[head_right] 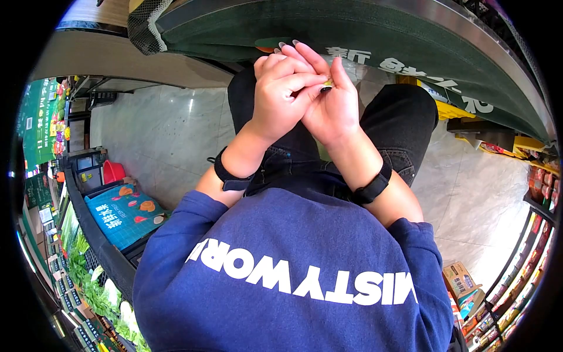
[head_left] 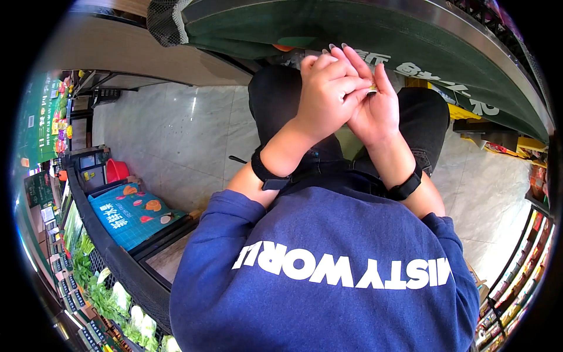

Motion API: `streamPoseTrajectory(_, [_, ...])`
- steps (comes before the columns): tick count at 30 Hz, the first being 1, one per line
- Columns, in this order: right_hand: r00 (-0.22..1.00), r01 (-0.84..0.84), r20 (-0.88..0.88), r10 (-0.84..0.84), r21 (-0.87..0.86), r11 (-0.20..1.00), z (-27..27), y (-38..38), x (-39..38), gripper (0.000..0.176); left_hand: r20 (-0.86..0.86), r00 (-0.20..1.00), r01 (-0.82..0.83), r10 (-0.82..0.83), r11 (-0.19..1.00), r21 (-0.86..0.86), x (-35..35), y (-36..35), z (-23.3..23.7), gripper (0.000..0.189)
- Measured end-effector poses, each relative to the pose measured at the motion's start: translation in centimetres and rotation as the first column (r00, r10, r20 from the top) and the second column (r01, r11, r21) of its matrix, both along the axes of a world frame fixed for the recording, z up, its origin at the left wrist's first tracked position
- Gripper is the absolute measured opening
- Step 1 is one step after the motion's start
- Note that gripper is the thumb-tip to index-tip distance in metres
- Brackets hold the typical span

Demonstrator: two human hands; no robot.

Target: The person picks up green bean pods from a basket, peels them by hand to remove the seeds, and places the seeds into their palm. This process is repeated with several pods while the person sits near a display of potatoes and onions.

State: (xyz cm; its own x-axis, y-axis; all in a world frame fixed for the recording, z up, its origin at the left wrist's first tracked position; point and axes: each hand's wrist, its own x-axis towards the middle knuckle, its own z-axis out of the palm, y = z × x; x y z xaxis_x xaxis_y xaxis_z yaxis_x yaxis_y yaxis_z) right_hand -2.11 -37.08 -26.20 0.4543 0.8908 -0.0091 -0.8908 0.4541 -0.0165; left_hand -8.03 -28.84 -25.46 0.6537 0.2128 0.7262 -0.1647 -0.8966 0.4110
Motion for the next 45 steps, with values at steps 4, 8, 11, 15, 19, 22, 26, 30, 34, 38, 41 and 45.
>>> streamPoseTrajectory(4, [1.000, -0.008, 0.018, 0.009, -0.006, 1.000, 0.1, 0.1, 0.0, 0.054, 0.035, 0.999, -0.010, 0.012, 0.998, -0.057, 0.0, -0.2, 0.0, 0.010])
streamPoseTrajectory(8, [0.989, -0.061, -0.137, 0.049, -0.084, 0.995, -1.3, 0.0, 0.5, 0.047, 0.015, 0.997, -0.074, 0.075, 0.995, -0.072, 0.1, 0.1, -0.1, 0.009])
streamPoseTrajectory(11, [0.989, -0.057, -0.137, 0.051, -0.044, 0.997, -2.5, -0.2, 0.7, 0.040, -0.018, 0.996, -0.092, 0.092, 0.995, -0.025, 0.3, 0.4, -0.4, 0.007])
streamPoseTrajectory(15, [0.990, -0.035, -0.141, 0.001, -0.233, 0.972, -1.2, 0.0, 0.7, 0.036, -0.069, 0.987, -0.133, 0.143, 0.983, 0.125, 0.5, 0.1, -0.3, 0.006])
streamPoseTrajectory(19, [0.984, -0.053, -0.179, 0.007, -0.255, 0.966, -1.7, 0.2, 1.0, 0.030, -0.046, 0.984, -0.160, 0.169, 0.974, 0.163, 0.8, 0.2, -0.6, 0.005])
streamPoseTrajectory(22, [0.981, -0.059, -0.192, 0.012, -0.241, 0.969, -3.0, 0.2, 1.2, 0.028, -0.087, 0.982, -0.147, 0.166, 0.970, 0.193, 0.5, 0.7, -0.1, 0.006])
streamPoseTrajectory(26, [0.955, -0.032, -0.266, -0.129, -0.529, 0.848, -2.5, 0.2, 1.3, 0.027, -0.078, 0.985, -0.158, 0.156, 0.987, -0.026, 0.1, 2.6, -0.7, 0.011])
streamPoseTrajectory(30, [0.927, 0.058, -0.246, -0.283, -0.652, 0.756, -4.4, -0.4, 3.2, 0.025, -0.280, 0.949, -0.156, 0.145, 0.988, -0.015, 0.6, 4.3, -3.9, 0.012])
streamPoseTrajectory(34, [0.911, 0.140, -0.173, -0.373, -0.723, 0.676, -5.1, -1.7, 5.0, 0.022, -0.426, 0.905, -0.122, 0.015, 0.967, -0.225, 1.0, 5.7, -6.1, 0.016])
streamPoseTrajectory(38, [0.958, 0.107, -0.161, -0.236, -0.564, 0.819, -4.7, -3.6, 6.6, 0.022, -0.488, 0.873, -0.145, -0.011, 0.948, -0.283, 0.7, 6.9, -5.4, 0.018])
streamPoseTrajectory(41, [0.995, 0.068, 0.090, -0.031, -0.447, 0.892, 3.3, -3.8, 8.2, 0.022, -0.514, 0.855, -0.137, -0.067, 0.927, -0.349, -0.1, 7.5, -4.5, 0.020])
streamPoseTrajectory(45, [0.302, 0.715, 0.953, 0.032, -0.249, 0.653, 16.2, -3.6, 10.0, 0.024, -0.446, 0.893, -0.138, -0.066, 0.901, -0.410, -1.6, 7.4, -4.5, 0.015])
